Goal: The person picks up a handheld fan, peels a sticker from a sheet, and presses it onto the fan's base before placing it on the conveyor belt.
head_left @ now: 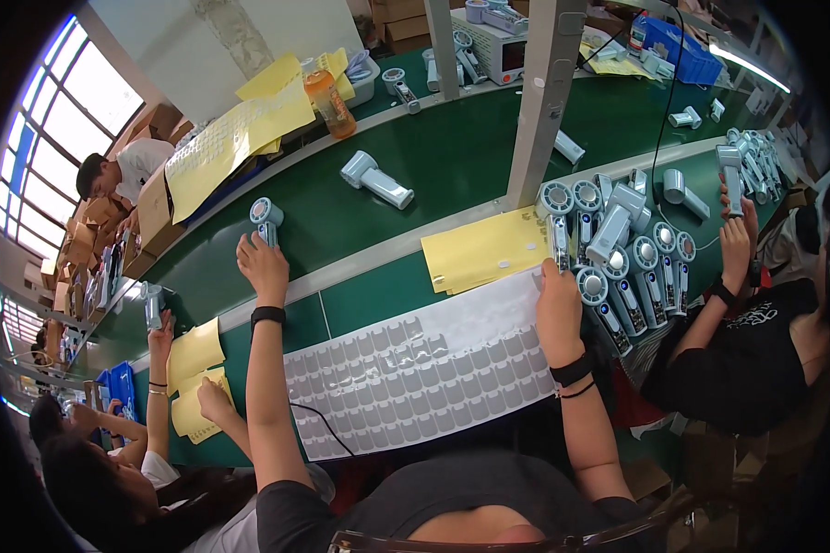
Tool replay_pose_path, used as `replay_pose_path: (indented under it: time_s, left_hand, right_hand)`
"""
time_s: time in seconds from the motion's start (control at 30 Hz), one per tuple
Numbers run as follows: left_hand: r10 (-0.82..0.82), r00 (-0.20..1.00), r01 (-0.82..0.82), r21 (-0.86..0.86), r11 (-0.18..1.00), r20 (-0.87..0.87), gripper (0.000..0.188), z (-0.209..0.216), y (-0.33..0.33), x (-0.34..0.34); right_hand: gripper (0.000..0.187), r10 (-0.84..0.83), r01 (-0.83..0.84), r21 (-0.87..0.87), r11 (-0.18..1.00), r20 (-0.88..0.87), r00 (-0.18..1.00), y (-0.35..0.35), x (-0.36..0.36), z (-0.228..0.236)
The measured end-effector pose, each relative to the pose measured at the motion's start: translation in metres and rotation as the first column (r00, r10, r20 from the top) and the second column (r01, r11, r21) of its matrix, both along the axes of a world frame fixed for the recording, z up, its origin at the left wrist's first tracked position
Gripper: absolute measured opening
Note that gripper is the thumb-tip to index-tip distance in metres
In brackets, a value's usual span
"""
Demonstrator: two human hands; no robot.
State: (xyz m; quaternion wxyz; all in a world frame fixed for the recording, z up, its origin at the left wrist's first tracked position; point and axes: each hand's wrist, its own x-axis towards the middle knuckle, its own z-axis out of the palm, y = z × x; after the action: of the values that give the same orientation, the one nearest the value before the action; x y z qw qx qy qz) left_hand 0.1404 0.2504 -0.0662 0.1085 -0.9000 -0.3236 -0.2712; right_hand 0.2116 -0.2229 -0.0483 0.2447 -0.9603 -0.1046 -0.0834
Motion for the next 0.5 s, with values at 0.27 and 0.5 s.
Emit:
replay_pose_path:
  time_s: [0.27,0.5]
  left_hand:
    - [-0.021,0.998,0.037,-0.333,0.942,0.052,0.06,0.005,0.001,0.001]
    - [-0.107,0.989,0.135,-0.349,0.927,0.098,0.06,0.003,-0.004,0.008]
  right_hand:
    - [0.024,-0.018,0.016,0.074,0.997,0.021,1.0,0.0,-0.002,-0.005]
    - [0.023,-0.021,0.025,0.11,0.994,-0.038,0.999,0.0,-0.001,0.001]
